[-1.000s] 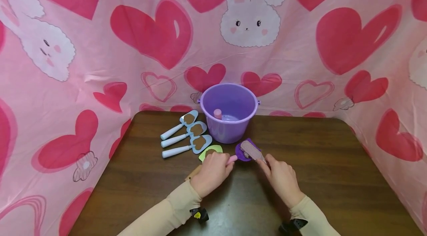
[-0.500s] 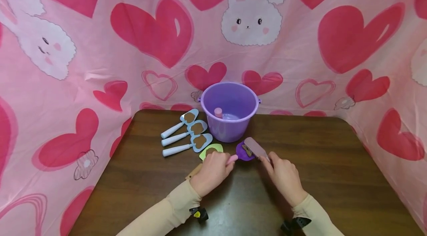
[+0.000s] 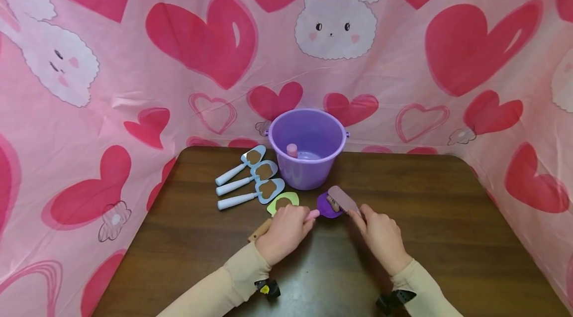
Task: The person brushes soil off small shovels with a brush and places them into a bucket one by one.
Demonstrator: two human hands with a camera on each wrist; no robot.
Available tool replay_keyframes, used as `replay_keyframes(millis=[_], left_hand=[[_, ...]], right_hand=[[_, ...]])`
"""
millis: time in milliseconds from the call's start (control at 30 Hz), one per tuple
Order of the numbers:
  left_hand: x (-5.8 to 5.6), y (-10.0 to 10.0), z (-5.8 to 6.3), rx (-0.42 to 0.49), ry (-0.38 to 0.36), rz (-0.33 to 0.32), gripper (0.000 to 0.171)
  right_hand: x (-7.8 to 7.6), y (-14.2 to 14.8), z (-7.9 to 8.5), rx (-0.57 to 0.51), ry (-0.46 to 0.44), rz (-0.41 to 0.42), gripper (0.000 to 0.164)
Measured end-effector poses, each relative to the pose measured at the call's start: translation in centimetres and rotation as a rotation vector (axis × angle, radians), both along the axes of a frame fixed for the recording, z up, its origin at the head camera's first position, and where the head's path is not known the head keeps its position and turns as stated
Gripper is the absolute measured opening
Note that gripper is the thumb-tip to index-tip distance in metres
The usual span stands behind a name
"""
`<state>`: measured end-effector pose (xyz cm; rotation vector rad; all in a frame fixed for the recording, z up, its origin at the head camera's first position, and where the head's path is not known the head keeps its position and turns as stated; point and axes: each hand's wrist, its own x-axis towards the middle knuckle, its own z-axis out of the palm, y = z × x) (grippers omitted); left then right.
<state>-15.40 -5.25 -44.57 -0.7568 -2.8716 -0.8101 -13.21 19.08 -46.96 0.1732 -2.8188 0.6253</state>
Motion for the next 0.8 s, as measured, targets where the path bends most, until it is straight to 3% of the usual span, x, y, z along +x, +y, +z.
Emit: replay_keyframes(millis=[133, 467, 800], left_hand=[[0.17, 0.01, 0.03, 0.014, 0.000, -0.010, 0.031], [-0.11, 0.29, 0.00, -0.010, 0.005, 0.010, 0.021], [-0.10, 0.11, 0.11, -0.003, 0.033, 0.014, 0.021]], right_hand=[[-0.01, 0.57, 0.03, -0.013, -0.006, -0.005, 0.035], [-0.08, -0.30, -0.40, 0.016, 0.118, 0.075, 0.034], [-0.63, 0.16, 0.13, -0.013, 0.051, 0.017, 0.031]])
